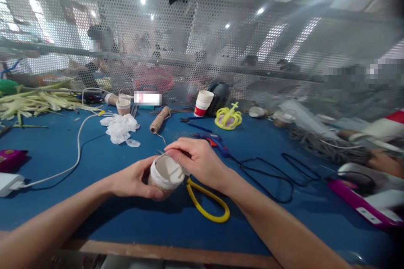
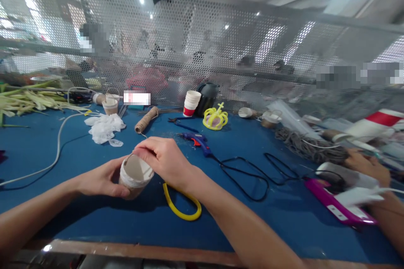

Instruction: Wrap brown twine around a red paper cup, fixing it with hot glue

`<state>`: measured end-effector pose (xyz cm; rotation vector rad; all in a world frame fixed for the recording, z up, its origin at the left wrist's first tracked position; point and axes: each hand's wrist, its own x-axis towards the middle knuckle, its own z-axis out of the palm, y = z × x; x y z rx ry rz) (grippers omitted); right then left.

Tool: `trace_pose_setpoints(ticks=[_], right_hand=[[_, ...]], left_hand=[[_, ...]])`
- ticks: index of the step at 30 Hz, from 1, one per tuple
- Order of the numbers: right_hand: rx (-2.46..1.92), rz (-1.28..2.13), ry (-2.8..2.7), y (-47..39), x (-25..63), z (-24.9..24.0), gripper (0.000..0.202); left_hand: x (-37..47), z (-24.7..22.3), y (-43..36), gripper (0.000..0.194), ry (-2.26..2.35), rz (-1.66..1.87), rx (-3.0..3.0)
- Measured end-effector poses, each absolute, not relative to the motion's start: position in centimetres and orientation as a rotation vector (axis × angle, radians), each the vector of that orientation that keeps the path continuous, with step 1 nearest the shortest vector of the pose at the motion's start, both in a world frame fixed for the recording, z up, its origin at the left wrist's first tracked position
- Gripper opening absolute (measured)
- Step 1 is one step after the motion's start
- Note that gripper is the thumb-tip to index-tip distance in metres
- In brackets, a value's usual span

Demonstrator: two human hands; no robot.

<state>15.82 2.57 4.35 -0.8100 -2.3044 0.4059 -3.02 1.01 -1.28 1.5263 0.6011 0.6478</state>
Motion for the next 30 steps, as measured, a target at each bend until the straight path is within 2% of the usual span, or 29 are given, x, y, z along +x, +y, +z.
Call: trace_pose_setpoints(ticks=[4, 8, 11, 14, 17, 22, 30], right_hand=[[-0.889, 0.405, -2.228, 3.3, 15.9, 4.4, 0.019], [-0.851, 0.427, -2.231, 5.2, 15.0, 4.6, 0.014], [-1.003, 0.48, -2.221, 8.0, 13.7, 5.3, 0.017], [-1.207, 0.422, -2.192, 11.9, 11.9, 6.2, 0.021], [-1.317, 0.335, -2.171, 15.8, 9.7, 6.8, 0.021], [-1.477, 0.26, -2.208, 20.5, 6.5, 6.3, 0.024], [-1.533, 0.278, -2.212, 23.4, 3.9, 5.3, 0.028]], left_hand=[[-3.4, -1.7, 1.9, 0.063, 0.706, 0.841, 1.552], [-3.6, -2.2, 3.0, 0.065, 0.767, 0.975, 1.541], [-4.1, -2.5, 4.1, 0.071, 0.832, 1.137, 1.469], [-5.0, -2.7, 5.0, 0.068, 1.128, 1.326, 1.402], [-5.9, -2.9, 5.7, 0.059, 1.289, 1.369, 1.381], [-5.8, -2.8, 5.8, 0.046, 1.288, 1.334, 1.399], [-5.1, -2.6, 5.6, 0.039, 1.298, 1.272, 1.431]])
